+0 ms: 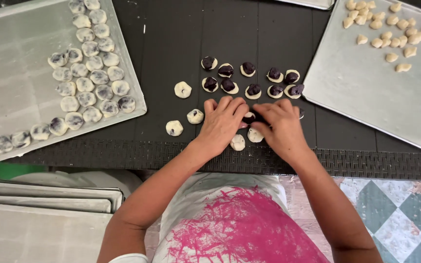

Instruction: Filling and rolling small dough balls with dark paste on a production table

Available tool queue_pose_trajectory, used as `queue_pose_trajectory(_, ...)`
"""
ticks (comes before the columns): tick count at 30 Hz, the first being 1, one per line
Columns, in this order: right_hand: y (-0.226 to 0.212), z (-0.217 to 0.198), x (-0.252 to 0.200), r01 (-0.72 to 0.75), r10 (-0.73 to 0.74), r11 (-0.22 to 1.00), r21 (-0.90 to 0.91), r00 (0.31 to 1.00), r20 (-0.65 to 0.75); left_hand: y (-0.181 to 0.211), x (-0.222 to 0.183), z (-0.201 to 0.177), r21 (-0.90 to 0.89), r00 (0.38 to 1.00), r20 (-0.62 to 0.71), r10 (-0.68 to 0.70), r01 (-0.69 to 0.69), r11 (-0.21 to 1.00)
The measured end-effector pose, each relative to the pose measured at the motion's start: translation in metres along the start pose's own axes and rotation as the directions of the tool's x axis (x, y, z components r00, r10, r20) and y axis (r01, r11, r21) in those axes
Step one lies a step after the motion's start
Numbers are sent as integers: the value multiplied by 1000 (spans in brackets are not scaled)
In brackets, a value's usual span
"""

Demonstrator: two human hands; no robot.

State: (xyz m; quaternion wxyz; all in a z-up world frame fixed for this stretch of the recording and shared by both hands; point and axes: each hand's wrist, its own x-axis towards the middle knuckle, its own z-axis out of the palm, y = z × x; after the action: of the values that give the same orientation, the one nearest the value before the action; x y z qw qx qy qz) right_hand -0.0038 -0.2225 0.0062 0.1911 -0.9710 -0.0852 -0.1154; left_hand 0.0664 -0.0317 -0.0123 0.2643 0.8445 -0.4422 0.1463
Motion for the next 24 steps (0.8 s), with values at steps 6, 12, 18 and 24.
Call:
queue_pose_trajectory(6,-2,13,10,96,-79,986,138,989,-124,-3,5,13,-8,999,-16,37,-37,999)
queue_pose_trajectory(12,-24,-16,17,265,-239,961,75,939,-248,-6,23,5,-457,873,271,-406,488,744)
queue_pose_trajectory(18,-11,-11,18,294,-251,953,69,898,-363,28,36,-44,-680,749,453,-482,641,357)
queue_pose_trajectory(24,-27,-12,23,48,158,832,552,935,-319,22,27,-16,-624,877,227,-424,465,628)
